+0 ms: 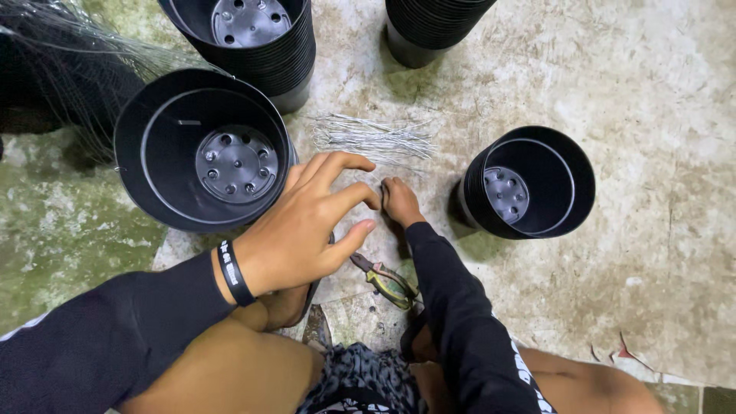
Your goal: The person sits on the floor and attaches wire hangers to black plastic pots. They cut wire with pliers, bend it into a loop, insert it through holes in the pot rim, and twist the ends to secure the hanger. The person repeats this process for multiple pots.
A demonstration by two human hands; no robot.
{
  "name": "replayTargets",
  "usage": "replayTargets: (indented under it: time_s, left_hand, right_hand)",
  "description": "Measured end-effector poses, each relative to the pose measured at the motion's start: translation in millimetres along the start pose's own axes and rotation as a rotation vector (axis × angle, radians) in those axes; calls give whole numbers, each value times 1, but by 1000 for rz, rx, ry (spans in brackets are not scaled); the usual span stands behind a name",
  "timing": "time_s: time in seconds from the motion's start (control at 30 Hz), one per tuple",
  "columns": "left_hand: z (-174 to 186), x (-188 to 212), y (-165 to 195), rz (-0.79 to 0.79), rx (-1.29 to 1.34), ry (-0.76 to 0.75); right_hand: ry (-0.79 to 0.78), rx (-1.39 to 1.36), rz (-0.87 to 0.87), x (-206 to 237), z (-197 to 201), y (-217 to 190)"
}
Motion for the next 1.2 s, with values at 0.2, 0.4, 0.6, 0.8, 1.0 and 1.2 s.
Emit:
replayTargets:
  time_s: [0.2,0.4,0.6,0.8,1.0,1.2]
  left_hand:
    - [-2,-6,-14,28,37,-28]
    - [-6,-10,-20,-4,88,-31]
    - [-43,-18,-112,332,326,-45]
    - [-73,-58,-221,521,272,229]
    - [-88,-86,-245,229,844,406]
    - [-85,-94,-194,115,701,251]
  right_hand:
    - [86,-290,63,-19,44,15]
    - [-69,-439,3,-18,54,39]
    - [7,-665,-2,-1,58,50]
    - [191,-711,108,6,67,7]
    - [60,-463,284,23,85,-70]
    - [48,-57,209,20,172,-77]
Point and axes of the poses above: each hand's wrist, its own x-axis away from the middle knuckle, its own z-axis out of the back of the hand, y = z × x, the point moved 10 cm from there along -x, towards the middle knuckle, and after that the axes turned 8 degrees about -y, right-handed, at the moved point
